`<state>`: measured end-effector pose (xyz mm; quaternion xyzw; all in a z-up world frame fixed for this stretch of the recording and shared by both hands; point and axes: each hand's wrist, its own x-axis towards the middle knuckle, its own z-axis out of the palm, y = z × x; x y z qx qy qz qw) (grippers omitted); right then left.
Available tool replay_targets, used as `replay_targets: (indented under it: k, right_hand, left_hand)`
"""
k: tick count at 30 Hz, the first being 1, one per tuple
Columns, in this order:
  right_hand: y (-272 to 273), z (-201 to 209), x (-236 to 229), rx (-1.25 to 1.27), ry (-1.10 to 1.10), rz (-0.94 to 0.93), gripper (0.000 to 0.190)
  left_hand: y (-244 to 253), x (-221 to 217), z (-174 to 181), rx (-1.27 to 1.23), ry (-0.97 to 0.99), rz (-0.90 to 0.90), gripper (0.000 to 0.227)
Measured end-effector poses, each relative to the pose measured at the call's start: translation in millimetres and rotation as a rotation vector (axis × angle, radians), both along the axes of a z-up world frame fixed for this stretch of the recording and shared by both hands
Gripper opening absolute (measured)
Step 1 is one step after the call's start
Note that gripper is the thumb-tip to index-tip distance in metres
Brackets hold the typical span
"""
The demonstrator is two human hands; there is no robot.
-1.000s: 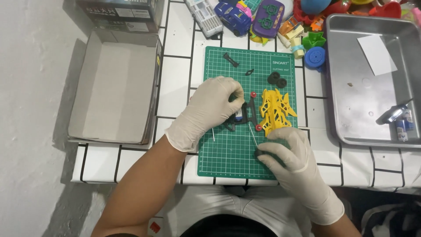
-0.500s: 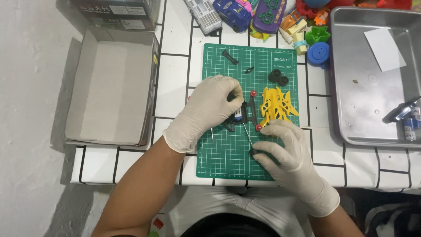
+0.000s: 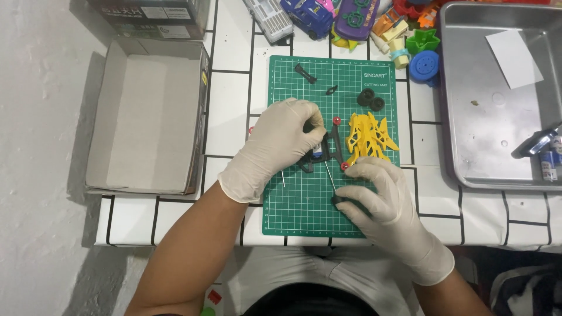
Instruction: The person assembles a small drone on a green cutting mat, attaching red wheels to the black frame and inserting a battery. They use a screwdriver to tighten screws on the drone's body and handle a yellow plastic component.
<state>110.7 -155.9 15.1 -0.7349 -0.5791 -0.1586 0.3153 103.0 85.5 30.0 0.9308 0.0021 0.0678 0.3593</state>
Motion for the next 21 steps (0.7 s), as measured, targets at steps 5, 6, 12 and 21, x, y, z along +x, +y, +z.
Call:
replay_targets:
  k: [5,6,12,21]
  right_hand:
    - [4.3,4.1,0.2,-0.001,-0.010,0.009,0.020]
    - [6.7,6.6,0.8,0.017,-0.007,0.039,0.021]
    - [6.0,3.4,0.9,0.006,-0.034,0.020,0.022]
    - [5.7,9.1,-6.2,-0.114,-0.078,-0.065,0.010]
  left_hand:
    - [-0.1,0.3,-1.5,0.017,0.000,0.007,0.012]
    - [-0.3,0.2,-0.1,0.023,0.017,0.010,0.012]
    - [-1.1,0.4,0.2,-0.002,0.038,0.034,0.012]
    - [-1.0,0.1,-0.7,0.025,0.023,0.023,0.011]
